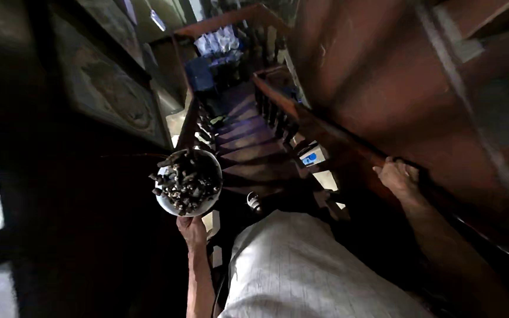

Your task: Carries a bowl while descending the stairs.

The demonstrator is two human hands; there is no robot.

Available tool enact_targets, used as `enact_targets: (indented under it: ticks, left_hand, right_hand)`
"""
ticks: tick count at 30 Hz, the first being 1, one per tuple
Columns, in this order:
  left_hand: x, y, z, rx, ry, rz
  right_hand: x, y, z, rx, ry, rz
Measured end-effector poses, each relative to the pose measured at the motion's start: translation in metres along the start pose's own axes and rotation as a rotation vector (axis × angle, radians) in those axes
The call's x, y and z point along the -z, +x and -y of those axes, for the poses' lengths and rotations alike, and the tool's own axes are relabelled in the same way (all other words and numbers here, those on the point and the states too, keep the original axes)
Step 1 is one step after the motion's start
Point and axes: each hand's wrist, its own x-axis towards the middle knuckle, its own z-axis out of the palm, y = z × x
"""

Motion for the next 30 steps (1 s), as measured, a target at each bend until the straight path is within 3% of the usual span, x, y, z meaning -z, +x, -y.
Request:
enact_targets:
  ticks: [3,6,12,16,22,26,30]
  left_hand:
    - [-0.005,0.041,0.04,-0.026,-0.014,0.045]
    - [-0.016,0.075,0.057,-0.007,-0.051,0.02]
    - [-0.04,0.116,0.088,0.232,0.179,-0.122]
    - [-0.066,0.146,0.123,0.149,0.29,-0.122]
    - [-0.122,0.199,0.223,-0.022,0.09,-0.192]
    - [-0.153,0.238,0.234,0.084,0.042,-0.153]
    - [-0.17,0.277,0.265,0.122,0.026,-0.092]
  right_hand:
    - [-0.022,0.028,0.025,0.003,-0.033,-0.005]
    - [-0.016,0.05,0.051,0.033,-0.05,0.024]
    - [-0.052,0.114,0.091,0.019,-0.117,0.042]
    - [-0.091,0.176,0.127,0.095,-0.174,-0.041]
    - [-0.126,0.278,0.202,0.116,-0.062,0.054]
    - [-0.14,0.312,0.212,0.087,0.001,0.043]
    - [-0.134,0.308,0.216,0.012,0.068,0.056]
